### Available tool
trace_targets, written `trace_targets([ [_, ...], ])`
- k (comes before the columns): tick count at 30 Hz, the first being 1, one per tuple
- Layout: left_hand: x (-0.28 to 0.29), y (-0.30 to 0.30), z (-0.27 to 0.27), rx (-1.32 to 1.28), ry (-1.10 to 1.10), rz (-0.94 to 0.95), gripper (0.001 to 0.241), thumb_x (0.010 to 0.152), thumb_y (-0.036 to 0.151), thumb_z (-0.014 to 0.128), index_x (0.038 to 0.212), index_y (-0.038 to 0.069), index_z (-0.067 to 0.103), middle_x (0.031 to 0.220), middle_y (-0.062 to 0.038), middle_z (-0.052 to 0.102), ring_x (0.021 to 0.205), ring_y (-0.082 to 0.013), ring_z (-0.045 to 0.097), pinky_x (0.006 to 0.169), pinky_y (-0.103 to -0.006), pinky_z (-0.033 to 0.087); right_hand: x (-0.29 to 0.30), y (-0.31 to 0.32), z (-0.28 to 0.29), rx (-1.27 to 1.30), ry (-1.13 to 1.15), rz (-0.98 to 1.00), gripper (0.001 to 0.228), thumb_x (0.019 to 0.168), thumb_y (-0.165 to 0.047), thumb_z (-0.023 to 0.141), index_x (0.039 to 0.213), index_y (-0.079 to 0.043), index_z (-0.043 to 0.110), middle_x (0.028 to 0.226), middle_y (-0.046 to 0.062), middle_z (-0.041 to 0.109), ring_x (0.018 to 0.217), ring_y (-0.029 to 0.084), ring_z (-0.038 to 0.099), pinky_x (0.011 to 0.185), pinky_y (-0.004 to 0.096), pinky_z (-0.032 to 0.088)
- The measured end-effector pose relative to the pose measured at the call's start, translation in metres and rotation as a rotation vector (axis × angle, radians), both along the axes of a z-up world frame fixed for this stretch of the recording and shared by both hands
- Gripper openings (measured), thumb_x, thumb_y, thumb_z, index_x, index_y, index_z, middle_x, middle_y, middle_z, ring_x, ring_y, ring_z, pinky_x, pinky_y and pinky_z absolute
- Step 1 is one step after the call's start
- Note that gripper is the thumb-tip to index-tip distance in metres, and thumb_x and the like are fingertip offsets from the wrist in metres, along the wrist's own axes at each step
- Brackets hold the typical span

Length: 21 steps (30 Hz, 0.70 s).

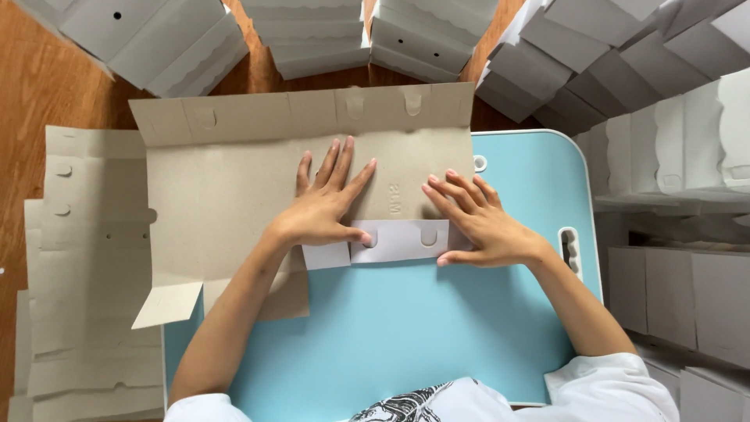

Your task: The person folds a flat cardboard template into a box by bending the sides and tucking in the tabs by hand, then places the finished box onto a large stack of similar boxes.

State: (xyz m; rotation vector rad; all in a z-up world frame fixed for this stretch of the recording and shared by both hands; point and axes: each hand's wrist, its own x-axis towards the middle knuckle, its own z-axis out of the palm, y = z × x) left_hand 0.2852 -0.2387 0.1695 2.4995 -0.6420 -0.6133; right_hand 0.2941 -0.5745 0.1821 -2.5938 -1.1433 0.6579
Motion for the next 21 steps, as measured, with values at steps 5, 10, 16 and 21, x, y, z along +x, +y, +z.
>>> trace_targets([
  [5, -0.003, -0.003, 0.001, -0.016, -0.005, -0.010, 0.130, 0.072, 0.079, 0.073, 0.168, 0.022, 0.007, 0.169, -0.023, -0.020, 0.154, -0.0416, -0.023, 0.110, -0.0673, -0.025, -0.002, -0.002, 0.002, 0.070, 0.025, -0.018, 0.120, 0.078, -0.082, 0.062, 0.167, -0.018, 0.011, 0.168, 0.004, 0.013, 0.156, 0.027, -0.002, 0.121, 0.054, -0.006],
  [10, 0.001, 0.000, 0.003, 0.007, -0.010, -0.033, 0.129, 0.073, 0.079, 0.071, 0.168, 0.020, 0.006, 0.168, -0.026, -0.021, 0.154, -0.0440, -0.023, 0.110, -0.0695, -0.024, -0.001, 0.004, -0.013, 0.096, 0.006, -0.075, 0.123, 0.077, -0.080, 0.066, 0.167, -0.017, 0.011, 0.162, 0.004, 0.021, 0.154, 0.027, 0.001, 0.120, 0.057, -0.005],
  [16, 0.000, 0.001, 0.006, -0.074, 0.020, -0.037, 0.124, 0.078, 0.080, 0.066, 0.167, 0.015, 0.009, 0.168, -0.026, -0.022, 0.152, -0.0442, -0.028, 0.107, -0.0697, -0.027, -0.002, 0.010, -0.010, 0.115, 0.090, -0.201, 0.132, 0.071, -0.072, 0.080, 0.168, -0.019, 0.008, 0.157, 0.005, 0.026, 0.152, 0.028, 0.008, 0.123, 0.057, -0.005],
  [21, 0.000, -0.001, 0.010, -0.055, 0.033, -0.044, 0.124, 0.078, 0.080, 0.065, 0.166, 0.013, 0.010, 0.168, -0.027, -0.021, 0.152, -0.0456, -0.028, 0.106, -0.0708, -0.028, -0.007, 0.017, -0.012, 0.038, -0.005, -0.242, 0.138, 0.064, -0.080, 0.082, 0.168, -0.024, 0.010, 0.156, 0.002, 0.025, 0.151, 0.026, 0.009, 0.122, 0.056, -0.003],
])
